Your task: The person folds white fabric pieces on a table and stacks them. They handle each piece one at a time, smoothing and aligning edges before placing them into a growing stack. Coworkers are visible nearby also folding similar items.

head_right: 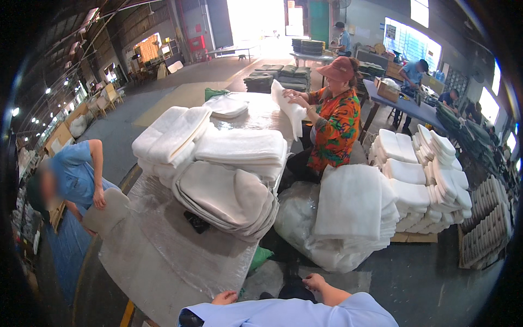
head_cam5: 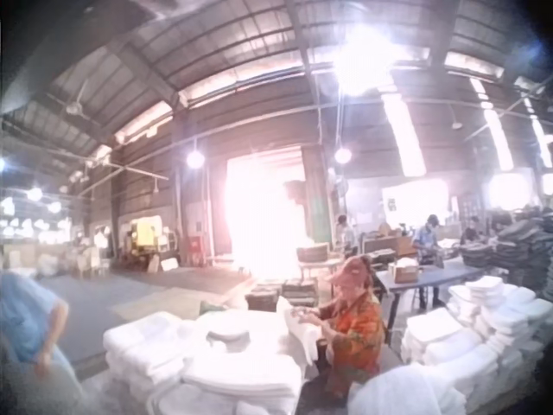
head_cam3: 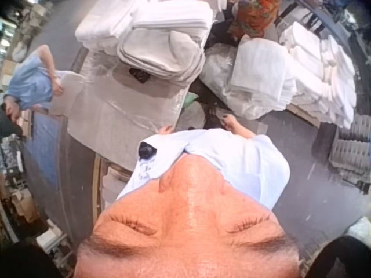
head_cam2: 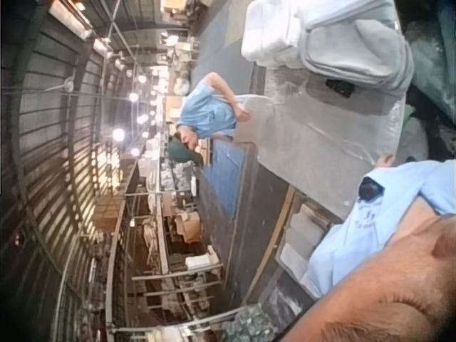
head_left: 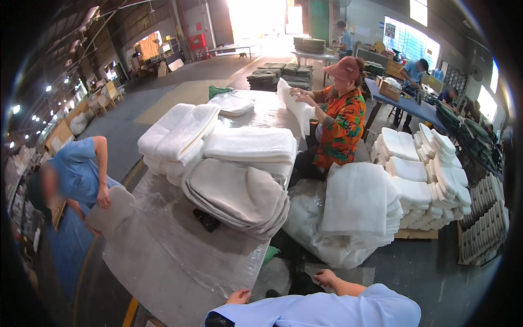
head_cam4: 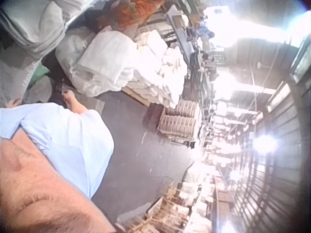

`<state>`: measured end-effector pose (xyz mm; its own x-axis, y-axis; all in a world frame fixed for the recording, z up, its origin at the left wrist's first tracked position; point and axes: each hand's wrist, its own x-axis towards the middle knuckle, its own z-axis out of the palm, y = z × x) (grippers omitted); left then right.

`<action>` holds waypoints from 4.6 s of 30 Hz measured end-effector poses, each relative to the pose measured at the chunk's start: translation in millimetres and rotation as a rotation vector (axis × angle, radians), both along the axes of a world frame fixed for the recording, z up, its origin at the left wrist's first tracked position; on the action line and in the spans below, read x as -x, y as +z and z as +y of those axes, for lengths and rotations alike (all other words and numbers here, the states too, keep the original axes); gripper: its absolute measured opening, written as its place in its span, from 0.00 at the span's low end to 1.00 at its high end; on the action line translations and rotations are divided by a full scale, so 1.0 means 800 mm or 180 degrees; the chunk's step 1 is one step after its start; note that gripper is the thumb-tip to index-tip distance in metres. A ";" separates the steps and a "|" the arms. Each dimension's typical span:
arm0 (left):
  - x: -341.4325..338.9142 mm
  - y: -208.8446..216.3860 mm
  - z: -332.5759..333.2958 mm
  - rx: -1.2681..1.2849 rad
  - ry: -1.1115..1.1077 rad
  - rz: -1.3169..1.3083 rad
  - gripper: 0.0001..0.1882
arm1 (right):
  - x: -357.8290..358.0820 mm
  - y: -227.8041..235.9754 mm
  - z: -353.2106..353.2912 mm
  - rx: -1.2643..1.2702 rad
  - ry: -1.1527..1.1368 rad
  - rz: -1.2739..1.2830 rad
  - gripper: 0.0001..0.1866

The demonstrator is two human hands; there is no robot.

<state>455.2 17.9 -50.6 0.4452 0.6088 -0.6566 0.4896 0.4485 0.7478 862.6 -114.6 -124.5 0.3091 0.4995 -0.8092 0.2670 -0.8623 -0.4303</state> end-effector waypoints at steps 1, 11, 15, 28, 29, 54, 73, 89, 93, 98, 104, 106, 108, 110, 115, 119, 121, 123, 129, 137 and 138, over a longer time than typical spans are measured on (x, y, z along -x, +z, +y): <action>-0.005 -0.002 0.002 -0.0020 -0.0045 -0.0002 0.30 | -0.008 0.000 0.002 0.0003 -0.0076 -0.0042 0.28; -0.073 0.023 0.072 -0.0109 0.0347 0.0109 0.28 | -0.080 -0.039 0.076 0.0063 0.0175 0.0108 0.23; -0.124 0.032 0.110 0.0061 0.0376 -0.0291 0.27 | -0.125 -0.035 0.139 -0.0139 -0.0013 0.0148 0.23; -0.206 0.049 0.177 -0.0102 0.0918 0.0092 0.23 | -0.226 -0.020 0.246 0.0057 0.0206 -0.0083 0.30; -0.212 0.047 0.175 -0.0014 0.0990 -0.0012 0.23 | -0.236 -0.022 0.249 0.0115 0.0278 -0.0115 0.30; -0.114 0.059 0.202 -0.0358 0.1277 0.0403 0.23 | -0.232 0.104 0.514 -0.2523 -0.1798 -0.0308 0.44; -0.212 0.037 0.235 -0.0488 0.2156 0.2191 0.22 | -0.479 0.372 0.829 -0.2452 -0.0054 -0.3776 0.55; -0.186 0.079 0.231 -0.1662 0.3497 0.0794 0.18 | -0.485 0.455 0.767 -0.3737 0.0440 -0.2430 0.25; -0.205 0.134 0.280 -0.1855 0.3147 0.0571 0.18 | -0.443 0.483 0.740 -0.4289 0.0450 -0.0920 0.22; -0.231 0.205 0.301 -0.2101 0.2676 -0.0226 0.26 | -0.326 0.492 0.717 -0.4127 0.0746 0.0387 0.18; -0.190 0.255 0.268 -0.1967 0.2674 -0.1630 0.58 | -0.089 0.487 0.642 -0.3062 0.1100 0.2320 0.28; -0.154 0.265 0.243 -0.2037 0.3093 -0.1872 0.59 | -0.008 0.466 0.607 -0.2669 0.1357 0.2696 0.30; -0.107 0.270 0.213 -0.2272 0.3633 -0.1878 0.55 | 0.081 0.431 0.568 -0.2311 0.1555 0.3015 0.31; -0.044 0.256 0.186 -0.2739 0.4200 -0.1742 0.52 | 0.179 0.385 0.526 -0.2022 0.1703 0.3270 0.31; 0.098 0.191 0.102 -0.2340 0.4919 -0.0850 0.43 | 0.357 0.264 0.424 -0.1508 0.1621 0.3267 0.31; 0.156 0.134 0.047 -0.1632 0.4887 -0.0157 0.41 | 0.411 0.181 0.349 -0.1182 0.1324 0.3127 0.32; 0.174 0.099 0.023 -0.1350 0.4852 0.0439 0.41 | 0.427 0.161 0.319 -0.1187 0.1477 0.2779 0.33; 0.192 0.051 -0.004 -0.1262 0.4836 0.1355 0.42 | 0.443 0.150 0.298 -0.1350 0.2160 0.2001 0.34; 0.168 0.037 -0.003 -0.1979 0.3217 0.3025 0.41 | 0.404 0.108 0.289 -0.2527 0.2633 0.0197 0.31; 0.176 0.042 0.070 -0.2735 0.1989 0.3025 0.39 | 0.438 0.116 0.265 -0.3785 0.2945 -0.0021 0.27; 0.179 0.026 0.058 -0.2647 0.1742 0.3182 0.40 | 0.447 0.122 0.259 -0.3632 0.3095 -0.0060 0.27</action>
